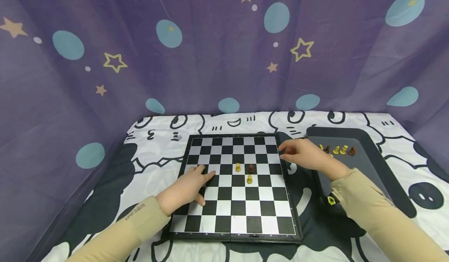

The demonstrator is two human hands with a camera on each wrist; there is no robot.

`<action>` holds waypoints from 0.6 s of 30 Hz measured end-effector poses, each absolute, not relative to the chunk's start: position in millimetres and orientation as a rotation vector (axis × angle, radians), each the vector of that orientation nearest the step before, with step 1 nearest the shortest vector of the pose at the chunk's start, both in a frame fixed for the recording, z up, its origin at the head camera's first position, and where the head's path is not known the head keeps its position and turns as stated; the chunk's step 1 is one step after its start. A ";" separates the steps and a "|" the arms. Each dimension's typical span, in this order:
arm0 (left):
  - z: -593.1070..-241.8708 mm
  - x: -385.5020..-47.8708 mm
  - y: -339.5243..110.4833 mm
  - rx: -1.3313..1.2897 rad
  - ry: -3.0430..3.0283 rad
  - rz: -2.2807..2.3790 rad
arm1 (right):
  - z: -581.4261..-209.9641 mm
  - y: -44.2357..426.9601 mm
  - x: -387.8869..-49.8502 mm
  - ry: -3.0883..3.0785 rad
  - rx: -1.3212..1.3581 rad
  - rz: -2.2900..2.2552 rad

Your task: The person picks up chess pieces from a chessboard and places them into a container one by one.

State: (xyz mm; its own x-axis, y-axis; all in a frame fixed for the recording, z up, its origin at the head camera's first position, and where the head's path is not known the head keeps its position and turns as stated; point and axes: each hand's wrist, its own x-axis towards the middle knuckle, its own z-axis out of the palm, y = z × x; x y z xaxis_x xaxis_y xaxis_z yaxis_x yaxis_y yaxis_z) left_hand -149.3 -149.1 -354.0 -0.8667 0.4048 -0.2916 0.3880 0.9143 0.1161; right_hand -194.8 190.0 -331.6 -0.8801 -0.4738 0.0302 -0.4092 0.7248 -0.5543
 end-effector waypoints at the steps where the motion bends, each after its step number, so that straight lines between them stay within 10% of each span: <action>1: -353.6 -149.2 -148.9 0.587 2.764 0.078 | -331.4 185.8 -194.9 2.799 -0.732 -0.864; 18: -352.7 -147.8 -147.8 0.585 2.764 0.080 | -336.7 140.3 -201.6 2.706 -0.882 -0.845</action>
State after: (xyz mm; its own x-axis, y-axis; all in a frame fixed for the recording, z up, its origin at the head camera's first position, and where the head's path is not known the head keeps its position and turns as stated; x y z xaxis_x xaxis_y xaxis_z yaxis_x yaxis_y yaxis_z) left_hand -147.8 -147.8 -352.7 -0.8671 0.4037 -0.2919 0.3861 0.9148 0.1185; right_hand -201.6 140.3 -336.7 -0.8099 -0.5865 0.0112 -0.4887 0.6641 -0.5658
